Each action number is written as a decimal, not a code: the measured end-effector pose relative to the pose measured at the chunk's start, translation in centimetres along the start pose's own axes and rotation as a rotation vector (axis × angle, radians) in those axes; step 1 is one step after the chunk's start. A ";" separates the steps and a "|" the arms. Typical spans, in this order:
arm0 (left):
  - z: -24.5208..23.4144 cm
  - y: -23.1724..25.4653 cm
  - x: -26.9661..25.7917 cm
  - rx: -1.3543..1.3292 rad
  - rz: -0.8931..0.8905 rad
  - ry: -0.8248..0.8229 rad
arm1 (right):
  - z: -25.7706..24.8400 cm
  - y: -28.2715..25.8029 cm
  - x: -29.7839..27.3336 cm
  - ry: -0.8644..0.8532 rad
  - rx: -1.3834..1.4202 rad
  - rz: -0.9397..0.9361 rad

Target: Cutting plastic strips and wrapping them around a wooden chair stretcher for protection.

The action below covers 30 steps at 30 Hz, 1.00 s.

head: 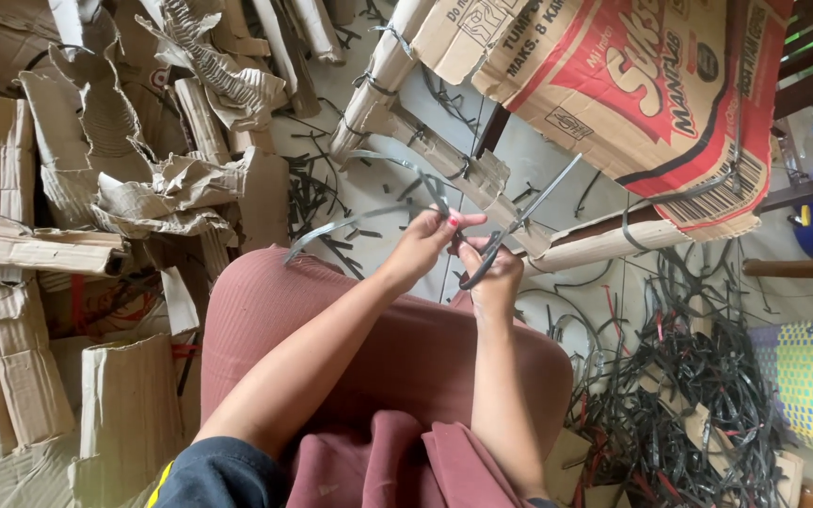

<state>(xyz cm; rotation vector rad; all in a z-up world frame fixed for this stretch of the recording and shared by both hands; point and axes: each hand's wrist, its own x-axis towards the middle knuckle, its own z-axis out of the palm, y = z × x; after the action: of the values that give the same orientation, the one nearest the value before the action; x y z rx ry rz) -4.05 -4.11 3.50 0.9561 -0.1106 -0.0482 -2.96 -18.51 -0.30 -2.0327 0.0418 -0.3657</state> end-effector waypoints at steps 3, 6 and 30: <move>-3.8 -5.3 3.9 -0.245 -0.033 0.106 | -0.4 -1.5 -0.4 -0.020 0.040 0.060; -5.5 -4.1 4.5 -0.300 -0.028 0.186 | -0.5 0.7 -1.1 -0.046 0.032 0.060; -9.1 -2.6 5.4 -0.261 0.128 0.321 | -0.7 4.8 -1.4 -0.171 0.122 0.073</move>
<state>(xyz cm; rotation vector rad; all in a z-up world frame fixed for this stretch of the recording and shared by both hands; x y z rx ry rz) 2.41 1.27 -3.44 0.6842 0.1286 0.2047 -3.87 -21.10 -4.55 -1.9289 -0.0120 -0.1443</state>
